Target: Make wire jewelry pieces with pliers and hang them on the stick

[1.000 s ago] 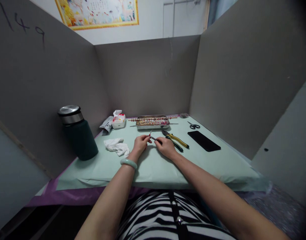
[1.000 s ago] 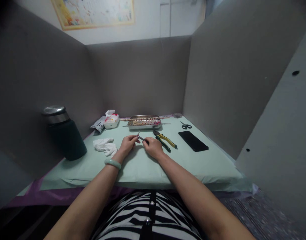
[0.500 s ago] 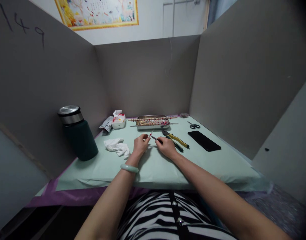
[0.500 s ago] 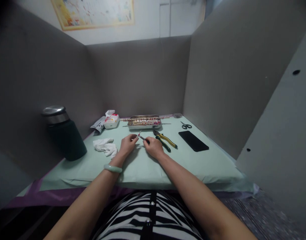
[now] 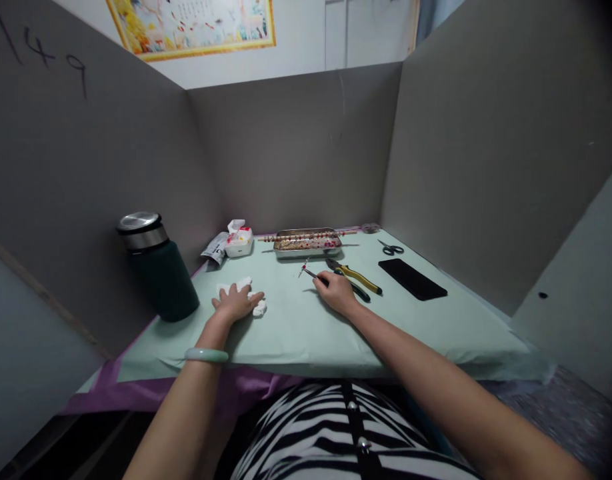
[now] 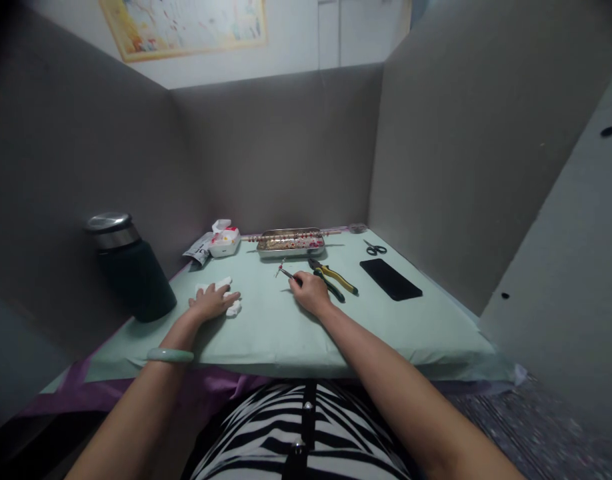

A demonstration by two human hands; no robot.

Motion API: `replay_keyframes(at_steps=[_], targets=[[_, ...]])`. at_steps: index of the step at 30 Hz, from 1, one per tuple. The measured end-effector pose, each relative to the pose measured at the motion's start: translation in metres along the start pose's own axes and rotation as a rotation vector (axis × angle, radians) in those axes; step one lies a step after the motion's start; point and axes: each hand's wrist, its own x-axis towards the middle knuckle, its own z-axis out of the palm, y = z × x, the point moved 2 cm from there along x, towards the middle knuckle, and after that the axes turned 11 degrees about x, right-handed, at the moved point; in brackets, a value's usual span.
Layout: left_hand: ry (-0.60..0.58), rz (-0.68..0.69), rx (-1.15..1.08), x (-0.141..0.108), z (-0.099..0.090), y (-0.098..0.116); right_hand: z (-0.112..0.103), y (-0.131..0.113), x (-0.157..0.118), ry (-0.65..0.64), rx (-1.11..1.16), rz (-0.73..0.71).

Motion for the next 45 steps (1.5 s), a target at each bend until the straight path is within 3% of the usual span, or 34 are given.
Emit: replay_keyframes(at_steps=[5,11,16,21,25,27,30,35,40,42,45], targets=[[0.102,0.223,0.011,-0.020,-0.005,0.032,-0.001,-0.001,0.000,0.024,0.031,0.002],[0.200,0.147,-0.058,-0.010,-0.022,0.049,-0.003,-0.001,0.000,0.067,0.072,0.012],[0.266,0.200,-0.160,-0.006,-0.025,0.072,-0.003,-0.001,0.001,0.082,0.068,0.008],[0.198,0.474,-0.208,-0.023,-0.020,0.109,-0.002,0.001,0.002,0.089,0.097,-0.011],[0.081,0.696,-0.239,-0.042,-0.015,0.120,-0.002,-0.001,0.002,0.096,0.114,-0.030],[0.082,0.710,-0.291,-0.047,-0.014,0.117,-0.002,-0.003,0.001,0.082,0.127,-0.047],[0.174,0.579,-0.319,-0.048,-0.011,0.109,0.000,-0.004,0.001,0.050,0.137,-0.059],[0.252,0.415,-0.095,-0.049,-0.017,0.097,0.002,-0.002,0.000,0.041,0.039,-0.025],[0.274,0.202,0.071,-0.055,-0.030,0.049,0.001,-0.002,0.000,0.025,-0.054,0.018],[0.239,0.131,0.093,-0.058,-0.026,0.026,0.001,-0.003,-0.001,0.019,-0.077,0.016],[0.144,0.154,0.043,-0.061,-0.011,0.006,0.001,-0.004,-0.001,0.021,-0.089,0.009]])
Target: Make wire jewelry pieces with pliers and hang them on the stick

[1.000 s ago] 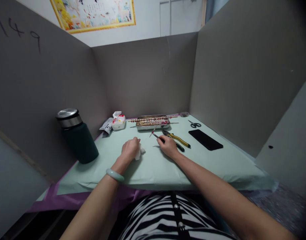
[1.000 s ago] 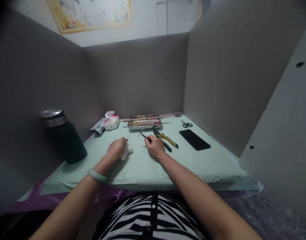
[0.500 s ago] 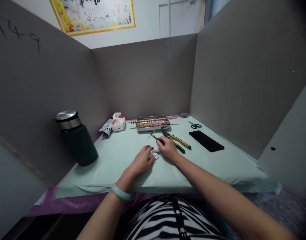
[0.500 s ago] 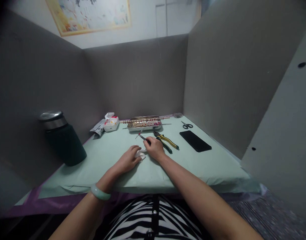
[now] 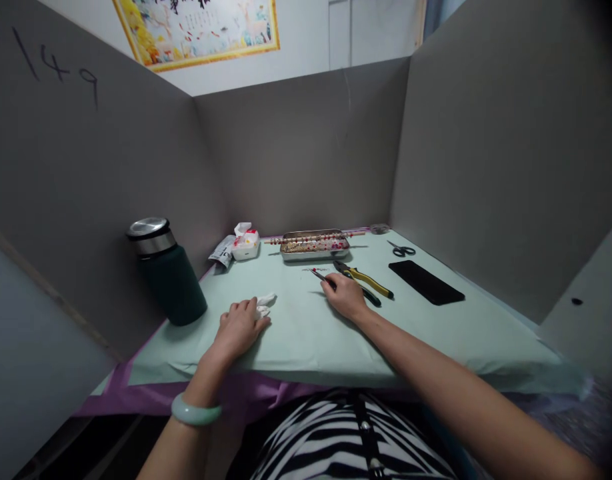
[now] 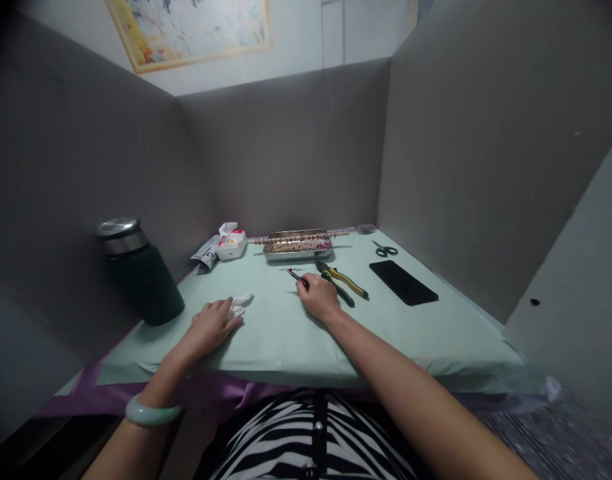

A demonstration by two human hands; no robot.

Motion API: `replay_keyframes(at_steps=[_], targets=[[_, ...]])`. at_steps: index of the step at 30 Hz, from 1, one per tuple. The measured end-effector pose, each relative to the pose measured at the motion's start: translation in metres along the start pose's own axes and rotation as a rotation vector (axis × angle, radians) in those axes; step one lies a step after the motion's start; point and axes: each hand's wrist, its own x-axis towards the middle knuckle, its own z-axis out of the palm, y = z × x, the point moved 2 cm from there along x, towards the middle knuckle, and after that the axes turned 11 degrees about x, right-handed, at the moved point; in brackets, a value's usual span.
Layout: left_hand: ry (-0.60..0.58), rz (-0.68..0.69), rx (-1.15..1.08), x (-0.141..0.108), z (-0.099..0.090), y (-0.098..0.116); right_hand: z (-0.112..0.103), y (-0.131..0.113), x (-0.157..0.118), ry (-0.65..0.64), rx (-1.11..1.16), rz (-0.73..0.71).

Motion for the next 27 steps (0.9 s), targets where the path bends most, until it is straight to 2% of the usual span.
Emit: replay_keyframes(at_steps=[3,5,6,10,12,13,16,19,21,24,27], targets=[[0.004,0.009,-0.083,-0.001,0.009,-0.006,-0.001,0.000,0.000,0.000,0.009,-0.004],[0.105,-0.014,-0.129,0.001,0.003,-0.013,-0.001,0.001,0.000,0.002,0.016,-0.002],[0.195,-0.036,-0.143,0.003,-0.006,-0.019,-0.001,0.001,0.000,0.006,0.019,0.000],[0.700,-0.268,-0.157,0.005,-0.065,-0.063,0.000,0.003,0.000,0.017,0.026,-0.007],[0.870,-0.420,-0.128,0.008,-0.096,-0.091,0.001,0.003,0.000,0.004,0.022,-0.015],[0.904,-0.472,-0.113,0.011,-0.110,-0.104,0.001,0.003,0.000,0.001,0.020,-0.016],[0.827,-0.541,-0.087,0.030,-0.135,-0.136,0.001,0.004,0.000,0.008,0.029,-0.018],[0.673,-0.564,-0.139,0.051,-0.138,-0.156,0.001,0.004,0.000,0.009,0.043,-0.017],[0.633,-0.543,-0.173,0.062,-0.136,-0.163,0.002,0.005,0.000,0.005,0.045,-0.015],[0.646,-0.521,-0.209,0.068,-0.139,-0.166,0.003,0.006,0.000,-0.002,0.043,-0.018],[0.785,-0.498,-0.177,0.058,-0.154,-0.156,0.003,0.006,0.000,-0.004,0.045,-0.021]])
